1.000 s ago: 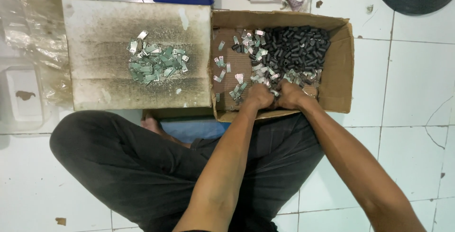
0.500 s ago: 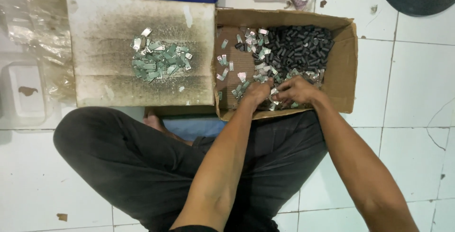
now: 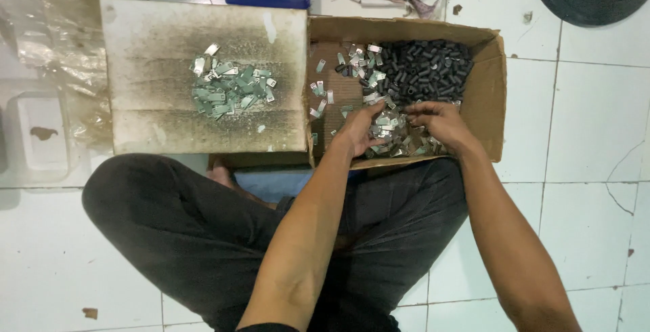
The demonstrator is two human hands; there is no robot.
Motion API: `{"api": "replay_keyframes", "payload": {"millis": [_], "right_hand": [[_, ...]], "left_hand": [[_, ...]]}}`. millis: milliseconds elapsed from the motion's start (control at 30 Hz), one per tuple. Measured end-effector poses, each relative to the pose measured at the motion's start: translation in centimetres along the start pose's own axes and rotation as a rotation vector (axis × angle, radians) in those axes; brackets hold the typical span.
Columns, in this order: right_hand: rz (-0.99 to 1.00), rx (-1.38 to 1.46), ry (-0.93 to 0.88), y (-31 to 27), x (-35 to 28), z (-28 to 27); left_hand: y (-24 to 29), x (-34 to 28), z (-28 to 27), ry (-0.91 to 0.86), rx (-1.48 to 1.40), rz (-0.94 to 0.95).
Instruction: Sorting and organizing small metal hinges or clips into a cardboard box while sitting on the floor.
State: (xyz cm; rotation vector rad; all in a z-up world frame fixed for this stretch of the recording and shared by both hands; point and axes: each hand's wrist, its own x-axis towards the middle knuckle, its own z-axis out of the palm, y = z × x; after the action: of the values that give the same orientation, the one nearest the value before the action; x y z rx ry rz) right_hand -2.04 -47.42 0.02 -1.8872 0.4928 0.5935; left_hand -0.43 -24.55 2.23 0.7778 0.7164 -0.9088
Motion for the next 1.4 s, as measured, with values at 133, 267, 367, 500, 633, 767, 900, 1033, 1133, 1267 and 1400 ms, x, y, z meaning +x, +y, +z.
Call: {"api": "replay_keyframes", "payload": {"millis": [133,267,367,500,633,767,900,1033,1133,1267,1400], "right_hand": [[0.155,0.134,0.003,0.3,-0.1,2.9],[0.075,0.070,0.128,2.7,1.3,4.6],[0.018,-0.053,0.188,2.1,0.4,6.0],[-0.056,-0.002,0.185,-0.4,-1.3,6.9],[-0.087,-0.027,0.212,-0.4,-1.4,7.6],[-0.094,0.083,0.249,-0.5,-1.5,7.7],[-0.065,0.134,0.246,0.2,-1.5,7.1],[-0.126,-0.053,0.266,1.1,-1.2,6.4],[-0.128,-0.355,0.312,0.1,-1.5,6.8],[-0.210,-0.019,0.313,-1.4,-2.2,9.6],[0.077,0.975,0.235,-3.4,-2.5,13.1]], "left_hand": [[-1.2,2.0,-1.4,-0.043,0.004,0.054],[-3.0,5.3,-2.6,-0.031,-0.029,0.165],[-3.8,6.6,-3.6,-0.010,-0.070,0.181],[-4.0,6.7,-3.9,0.027,-0.148,0.211],[-4.1,7.0,-3.7,0.099,-0.129,0.229],[-3.6,6.5,-4.1,0.127,-0.239,0.230],[-4.0,7.5,-5.0,0.086,-0.388,0.217],[-3.5,6.6,-4.7,0.080,-0.417,0.213],[-3.1,6.6,-4.9,0.084,-0.400,0.212],[-2.5,6.0,-4.8,0.043,-0.449,0.231],[-2.7,5.3,-3.1,0.088,-0.439,0.399]]}}
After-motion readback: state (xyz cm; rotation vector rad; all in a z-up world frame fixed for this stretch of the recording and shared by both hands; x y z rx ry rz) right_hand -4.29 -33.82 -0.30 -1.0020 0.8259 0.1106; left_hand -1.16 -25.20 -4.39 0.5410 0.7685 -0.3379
